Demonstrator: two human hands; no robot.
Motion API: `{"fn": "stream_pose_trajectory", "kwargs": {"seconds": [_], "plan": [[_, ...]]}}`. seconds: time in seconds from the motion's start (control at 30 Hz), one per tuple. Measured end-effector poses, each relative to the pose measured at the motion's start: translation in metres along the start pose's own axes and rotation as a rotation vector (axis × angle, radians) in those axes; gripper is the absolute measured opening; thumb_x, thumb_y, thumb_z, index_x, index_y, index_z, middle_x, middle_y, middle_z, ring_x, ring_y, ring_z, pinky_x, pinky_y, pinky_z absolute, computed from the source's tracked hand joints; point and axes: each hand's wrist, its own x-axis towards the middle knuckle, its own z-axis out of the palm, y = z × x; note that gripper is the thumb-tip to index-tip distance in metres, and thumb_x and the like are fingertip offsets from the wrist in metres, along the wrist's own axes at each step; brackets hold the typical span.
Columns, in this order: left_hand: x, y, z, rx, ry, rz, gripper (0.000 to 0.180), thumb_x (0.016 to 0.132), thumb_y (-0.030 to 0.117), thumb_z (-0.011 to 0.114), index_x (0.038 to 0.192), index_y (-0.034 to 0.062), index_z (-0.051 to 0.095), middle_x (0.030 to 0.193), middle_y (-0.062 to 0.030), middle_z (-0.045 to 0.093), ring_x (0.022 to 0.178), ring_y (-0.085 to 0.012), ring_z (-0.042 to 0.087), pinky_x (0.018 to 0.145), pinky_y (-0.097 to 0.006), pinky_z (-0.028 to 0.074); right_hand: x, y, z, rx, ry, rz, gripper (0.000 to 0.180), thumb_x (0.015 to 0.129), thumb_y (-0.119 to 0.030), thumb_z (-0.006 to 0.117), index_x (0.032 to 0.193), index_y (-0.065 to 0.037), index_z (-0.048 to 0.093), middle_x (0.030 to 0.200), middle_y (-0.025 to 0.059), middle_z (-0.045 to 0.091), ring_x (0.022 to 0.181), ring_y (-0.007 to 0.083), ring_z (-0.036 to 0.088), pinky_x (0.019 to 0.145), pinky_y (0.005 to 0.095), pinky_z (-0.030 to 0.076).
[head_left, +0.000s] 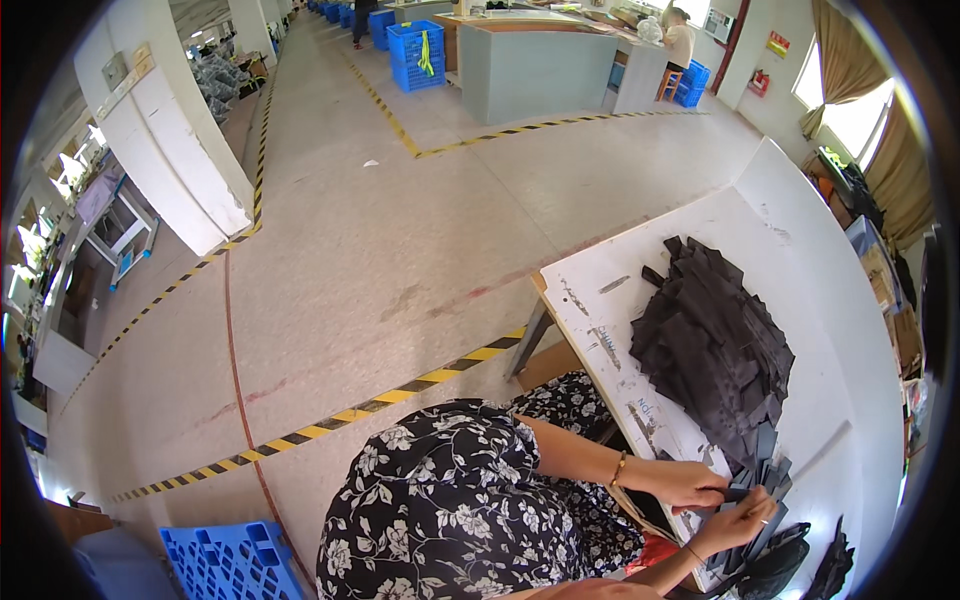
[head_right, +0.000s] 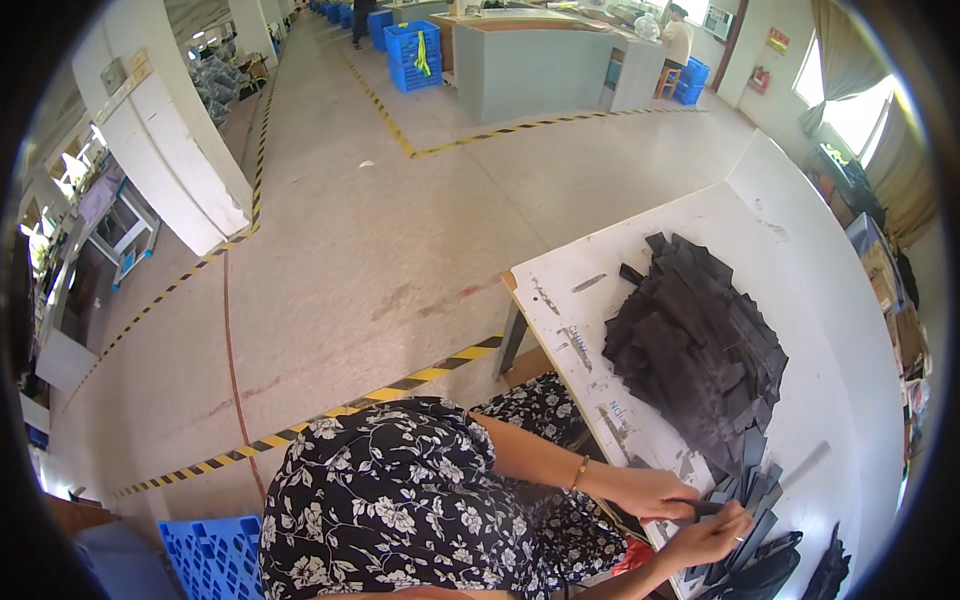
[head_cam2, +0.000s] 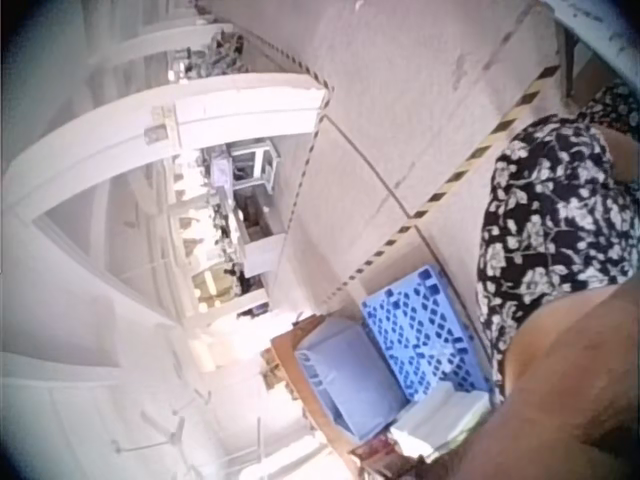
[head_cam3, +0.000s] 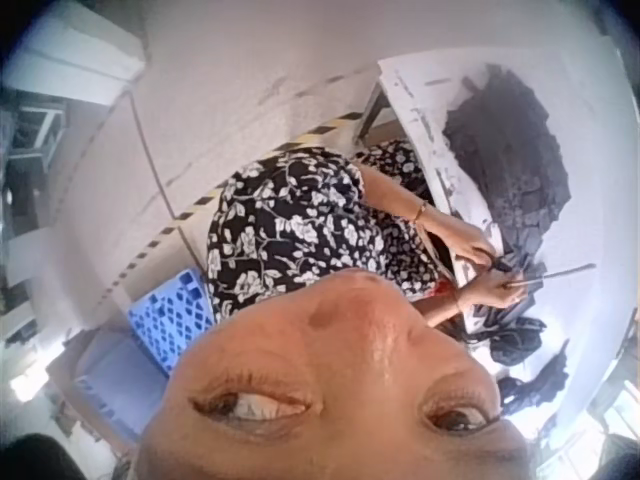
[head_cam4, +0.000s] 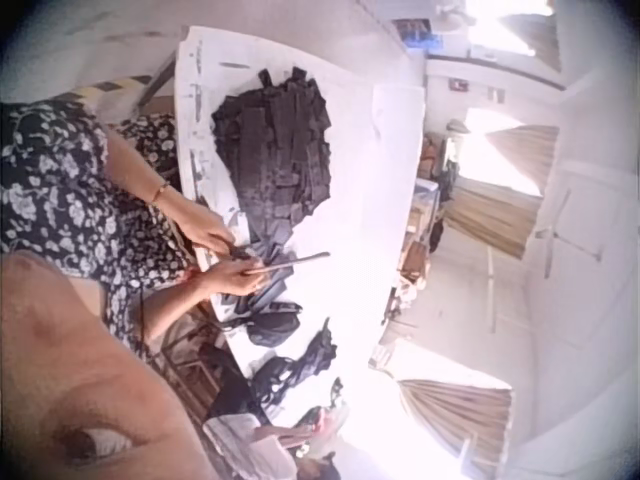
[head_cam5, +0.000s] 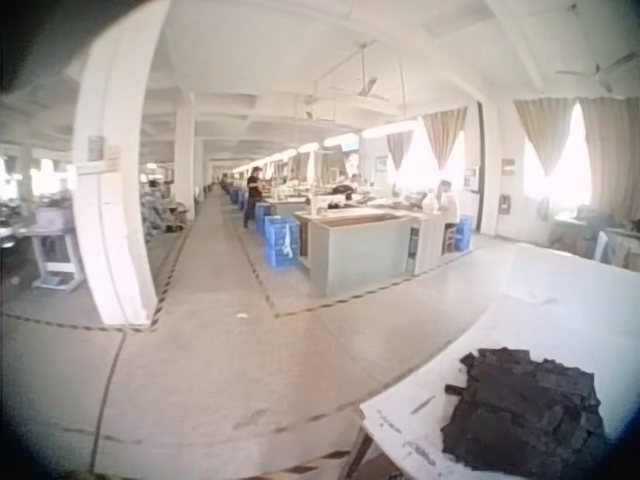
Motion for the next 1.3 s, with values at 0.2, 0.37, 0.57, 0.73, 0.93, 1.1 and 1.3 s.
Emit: {"fn": "stream_pose_trajectory", "kwargs": {"seconds": [0.2, 0.37, 0.57, 0.73, 0.93, 1.1, 1.3], "plan": [[-0.032, -0.007, 0.026, -0.031, 0.013, -0.098, 0.024, 0.103, 0.027, 0.039, 0.094, 0.0052, 0.044, 0.060, -0.0042, 0.056, 0.046, -0.0159, 0.056, 0.046, -0.030, 0.044, 0.044, 0.025, -0.008, -0.163, 0.233, 0.131, 0.027, 0.099, -0.014, 0.053, 0.107, 0.009, 0.063, 0.094, 0.0221, 0.066, 0.083, 0.0328, 0.061, 0.079, 0.0372, 0.047], [-0.089, -0.043, 0.033, -0.101, -0.200, -0.516, 0.025, 0.100, 0.017, 0.041, 0.083, 0.0050, 0.054, 0.068, -0.0044, 0.061, 0.059, -0.0132, 0.062, 0.053, -0.026, 0.049, 0.083, 0.048, -0.038, 0.323, 0.275, 0.503, 0.030, 0.099, -0.026, 0.054, 0.101, 0.000, 0.070, 0.073, -0.0040, 0.053, 0.062, 0.0051, 0.042, 0.051, 0.0222, 0.032], [0.011, 0.028, -0.017, 0.006, 0.521, 0.359, 0.019, 0.092, 0.011, 0.064, 0.106, -0.0006, 0.057, 0.090, -0.0090, 0.064, 0.082, -0.0143, 0.064, 0.074, -0.025, 0.053, 0.066, -0.007, -0.016, 0.326, -0.300, 0.543, 0.035, 0.098, -0.025, 0.059, 0.074, 0.000, 0.051, 0.067, -0.0056, 0.040, 0.064, 0.0072, 0.033, 0.055, 0.0273, 0.029], [0.046, 0.010, -0.022, -0.251, 0.273, 0.052, 0.015, 0.089, 0.010, 0.070, 0.098, 0.0004, 0.063, 0.092, 0.0001, 0.062, 0.080, -0.0047, 0.057, 0.073, -0.020, 0.046, 0.047, -0.005, -0.004, 0.573, -0.241, 0.542, 0.029, 0.098, -0.025, 0.058, 0.086, 0.001, 0.058, 0.069, -0.0038, 0.046, 0.058, 0.0044, 0.035, 0.049, 0.0233, 0.028], [0.045, -0.017, -0.017, -0.296, 0.434, 0.065, 0.013, 0.097, 0.013, 0.059, 0.104, 0.0027, 0.056, 0.085, 0.0014, 0.060, 0.077, -0.0035, 0.055, 0.067, -0.020, 0.045, 0.006, -0.001, 0.007, 0.750, -0.294, 0.687, 0.014, 0.089, -0.009, 0.069, 0.092, -0.003, 0.057, 0.064, -0.0058, 0.049, 0.055, 0.0025, 0.042, 0.049, 0.0185, 0.033], [0.048, -0.015, -0.023, -0.519, 0.522, 0.086, 0.024, 0.101, 0.022, 0.053, 0.114, 0.0030, 0.051, 0.086, -0.0004, 0.061, 0.078, -0.0061, 0.056, 0.069, -0.024, 0.048, -0.007, 0.007, 0.003, 0.861, -0.226, 0.683, 0.016, 0.088, -0.009, 0.071, 0.086, -0.006, 0.055, 0.064, -0.0069, 0.047, 0.055, 0.0020, 0.040, 0.049, 0.0185, 0.031], [0.056, -0.010, -0.023, -0.460, 0.373, -0.043, 0.020, 0.096, 0.019, 0.062, 0.083, 0.0032, 0.063, 0.079, 0.0034, 0.061, 0.072, -0.0052, 0.054, 0.065, -0.021, 0.042, -0.011, 0.000, 0.004, 0.864, -0.289, 0.714, 0.013, 0.088, -0.009, 0.071, 0.093, -0.002, 0.062, 0.064, -0.0070, 0.050, 0.054, 0.0018, 0.040, 0.048, 0.0188, 0.029]]}}
